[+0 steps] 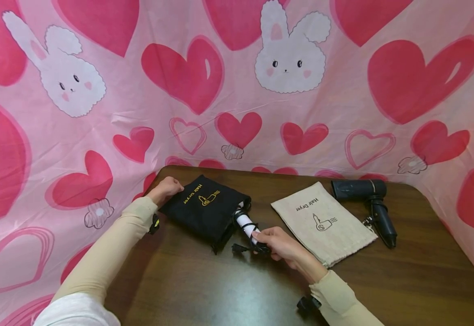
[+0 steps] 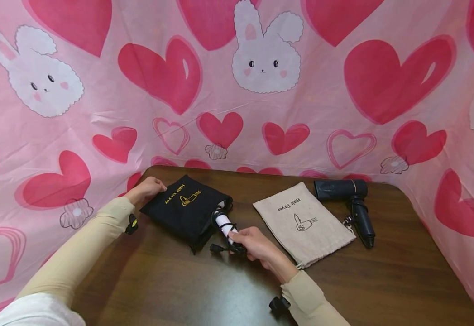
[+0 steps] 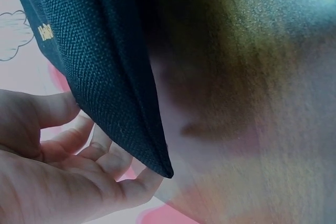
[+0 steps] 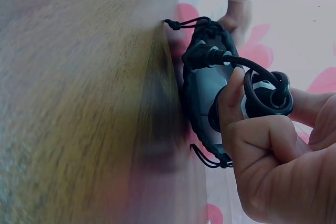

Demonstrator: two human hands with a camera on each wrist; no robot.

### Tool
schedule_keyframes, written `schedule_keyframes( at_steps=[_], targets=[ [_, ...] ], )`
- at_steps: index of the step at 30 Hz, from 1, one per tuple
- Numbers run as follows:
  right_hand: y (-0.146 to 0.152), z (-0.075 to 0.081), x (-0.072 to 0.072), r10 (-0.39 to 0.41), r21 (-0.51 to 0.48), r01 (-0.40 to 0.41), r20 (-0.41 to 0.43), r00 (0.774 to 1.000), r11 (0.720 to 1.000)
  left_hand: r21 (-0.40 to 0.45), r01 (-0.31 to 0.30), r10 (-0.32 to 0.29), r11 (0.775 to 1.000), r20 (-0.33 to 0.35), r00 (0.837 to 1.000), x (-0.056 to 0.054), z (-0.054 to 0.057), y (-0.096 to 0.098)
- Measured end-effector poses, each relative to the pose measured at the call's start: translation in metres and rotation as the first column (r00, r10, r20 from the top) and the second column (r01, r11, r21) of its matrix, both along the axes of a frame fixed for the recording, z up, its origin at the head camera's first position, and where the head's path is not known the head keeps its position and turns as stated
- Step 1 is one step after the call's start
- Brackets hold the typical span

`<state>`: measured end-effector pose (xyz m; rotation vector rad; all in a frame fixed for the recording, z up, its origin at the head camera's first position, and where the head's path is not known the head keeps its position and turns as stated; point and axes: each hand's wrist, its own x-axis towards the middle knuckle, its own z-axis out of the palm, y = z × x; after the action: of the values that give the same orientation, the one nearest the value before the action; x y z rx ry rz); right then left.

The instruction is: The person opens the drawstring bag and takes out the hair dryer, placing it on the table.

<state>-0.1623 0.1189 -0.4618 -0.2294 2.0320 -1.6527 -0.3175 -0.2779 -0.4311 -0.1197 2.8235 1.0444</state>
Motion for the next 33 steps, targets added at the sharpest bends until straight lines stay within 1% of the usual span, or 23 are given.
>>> schedule_keyframes(
  at_steps=[5, 8, 12, 17, 22, 24, 25, 29, 33],
  targets=[
    [0.0012, 0.0009, 0.0004, 0.003, 0.006, -0.003, -0.003, 1.000, 1.000, 0.010, -0.004, 0.004, 1.000, 0.008, 1.000, -0.0003, 0.0005, -0.0013],
    [0.0022, 0.0012, 0.0007, 0.001, 0.010, -0.001, -0.001, 1.000, 1.000, 0.008, -0.002, 0.002, 1.000, 0.004, 1.000, 0.0017, 0.0017, -0.0011],
    [0.0030, 0.0007, 0.0009, -0.001, 0.012, 0.001, 0.003, 1.000, 1.000, 0.023, -0.014, 0.014, 1.000, -0.004, 1.000, 0.0030, 0.0021, -0.0002],
    [0.0032, -0.0006, 0.0012, -0.004, 0.015, 0.004, 0.004, 1.000, 1.000, 0.036, -0.031, 0.031, 0.999, -0.005, 1.000, 0.0010, 0.0012, -0.0009],
    [0.0025, -0.0009, 0.0017, -0.008, 0.018, 0.008, 0.006, 1.000, 1.000, 0.052, -0.007, 0.007, 0.999, 0.007, 1.000, 0.0008, 0.0035, -0.0028],
    [0.0024, -0.0007, 0.0020, -0.010, 0.018, 0.009, 0.007, 1.000, 1.000, 0.065, -0.006, 0.005, 0.998, 0.015, 1.000, 0.0011, 0.0043, -0.0030],
    [0.0024, -0.0006, 0.0022, -0.011, 0.018, 0.011, 0.007, 1.000, 1.000, 0.072, -0.017, 0.016, 0.997, 0.021, 1.000, 0.0014, 0.0042, -0.0028],
    [0.0029, -0.0004, 0.0027, -0.013, 0.015, 0.013, 0.004, 1.000, 1.000, 0.059, -0.040, 0.040, 0.997, 0.009, 0.999, 0.0024, 0.0032, -0.0021],
    [0.0037, -0.0016, 0.0026, -0.009, 0.002, 0.009, -0.002, 1.000, 1.000, 0.042, -0.037, 0.037, 0.998, -0.003, 0.999, 0.0024, 0.0013, -0.0023]
  ],
)
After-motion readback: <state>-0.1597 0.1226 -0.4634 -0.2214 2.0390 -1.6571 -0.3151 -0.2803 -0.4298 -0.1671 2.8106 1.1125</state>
